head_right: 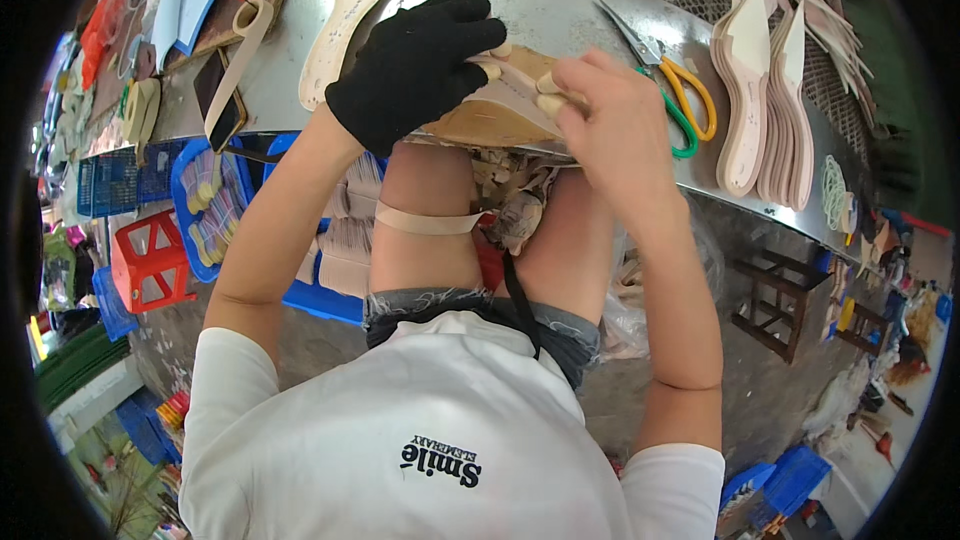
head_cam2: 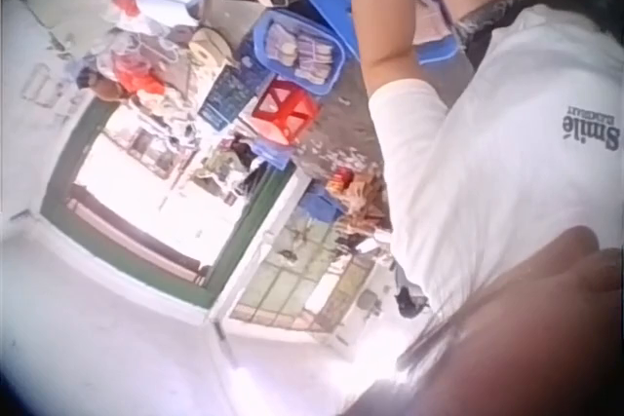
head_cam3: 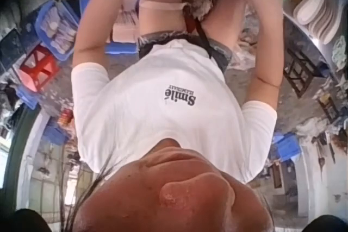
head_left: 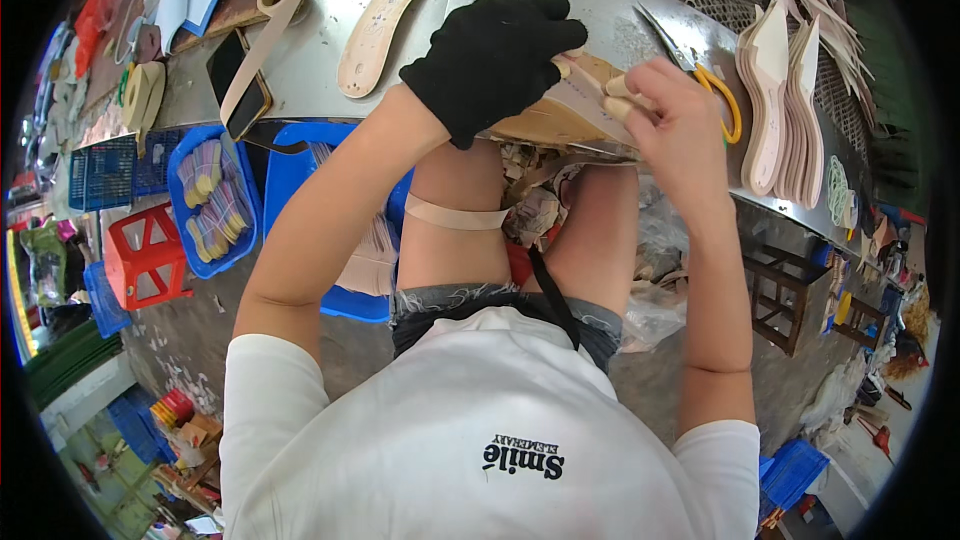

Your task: Cutting and preparing shoe sole components at a workshop station.

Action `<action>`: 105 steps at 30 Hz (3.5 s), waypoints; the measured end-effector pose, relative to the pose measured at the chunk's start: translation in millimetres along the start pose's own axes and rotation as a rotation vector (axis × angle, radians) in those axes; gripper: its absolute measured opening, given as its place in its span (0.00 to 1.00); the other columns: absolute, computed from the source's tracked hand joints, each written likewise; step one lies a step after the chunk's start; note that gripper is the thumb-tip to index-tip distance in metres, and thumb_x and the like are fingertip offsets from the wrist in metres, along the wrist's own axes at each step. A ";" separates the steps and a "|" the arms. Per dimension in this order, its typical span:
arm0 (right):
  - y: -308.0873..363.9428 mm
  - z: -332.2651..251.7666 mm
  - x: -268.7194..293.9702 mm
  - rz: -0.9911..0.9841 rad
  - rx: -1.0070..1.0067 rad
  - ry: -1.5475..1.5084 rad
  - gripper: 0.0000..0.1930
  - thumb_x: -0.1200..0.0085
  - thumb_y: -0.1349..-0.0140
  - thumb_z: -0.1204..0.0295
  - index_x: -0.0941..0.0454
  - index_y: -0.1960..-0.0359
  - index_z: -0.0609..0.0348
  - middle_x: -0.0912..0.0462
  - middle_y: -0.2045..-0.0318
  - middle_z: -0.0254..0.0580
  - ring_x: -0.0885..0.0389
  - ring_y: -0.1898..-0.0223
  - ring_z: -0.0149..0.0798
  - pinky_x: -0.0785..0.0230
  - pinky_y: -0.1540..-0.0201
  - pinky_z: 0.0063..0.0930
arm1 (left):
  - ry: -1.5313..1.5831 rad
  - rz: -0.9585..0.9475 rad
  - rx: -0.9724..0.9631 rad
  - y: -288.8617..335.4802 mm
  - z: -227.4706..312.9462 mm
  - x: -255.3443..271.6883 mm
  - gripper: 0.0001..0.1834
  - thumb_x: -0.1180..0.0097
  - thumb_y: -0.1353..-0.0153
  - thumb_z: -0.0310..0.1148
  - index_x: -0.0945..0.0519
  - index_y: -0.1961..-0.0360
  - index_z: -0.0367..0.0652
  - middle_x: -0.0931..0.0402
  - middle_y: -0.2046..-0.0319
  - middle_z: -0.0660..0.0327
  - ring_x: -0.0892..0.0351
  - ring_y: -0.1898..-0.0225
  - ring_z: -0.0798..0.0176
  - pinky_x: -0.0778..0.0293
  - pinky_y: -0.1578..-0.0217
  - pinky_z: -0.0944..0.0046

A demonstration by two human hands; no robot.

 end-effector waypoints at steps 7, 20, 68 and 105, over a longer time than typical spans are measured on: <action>9.3 52.8 4.7 -0.266 -0.397 -0.580 0.08 0.39 0.48 0.75 0.21 0.67 0.64 0.25 0.82 0.28 0.31 0.86 0.19 0.39 0.84 0.17 | 0.333 -0.048 0.023 -12.8 16.4 -26.1 0.15 0.33 0.54 0.30 0.21 0.64 0.39 0.23 0.68 0.56 0.20 0.66 0.57 0.25 0.64 0.64; 41.3 71.2 22.6 -0.005 0.052 -0.325 0.07 0.38 0.50 0.79 0.20 0.69 0.65 0.25 0.71 0.35 0.28 0.73 0.26 0.35 0.71 0.18 | -0.047 -0.031 -0.108 -10.5 58.4 -30.7 0.14 0.34 0.60 0.34 0.20 0.70 0.46 0.25 0.68 0.61 0.25 0.63 0.56 0.28 0.66 0.58; 60.0 -49.8 30.6 0.280 0.100 -0.359 0.08 0.39 0.52 0.80 0.27 0.74 0.67 0.28 0.74 0.37 0.32 0.78 0.25 0.43 0.78 0.17 | 1.179 0.328 0.854 53.8 24.0 4.9 0.23 0.47 0.36 0.43 0.26 0.48 0.34 0.22 0.61 0.60 0.22 0.61 0.68 0.26 0.61 0.67; 32.0 105.0 52.5 0.193 -0.099 0.457 0.16 0.45 0.48 0.73 0.25 0.57 0.66 0.22 0.65 0.48 0.23 0.60 0.50 0.32 0.51 0.38 | 2.662 -0.107 0.578 87.1 59.2 -43.7 0.15 0.43 0.40 0.44 0.24 0.56 0.49 0.49 0.33 0.52 0.39 0.40 0.29 0.27 0.51 0.33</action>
Point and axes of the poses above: each hand's wrist, its own y-axis away from the middle knuckle, its own x-axis out of the back of the hand, z = x × y, the point moved 10 cm from there along -y, towards the middle knuckle
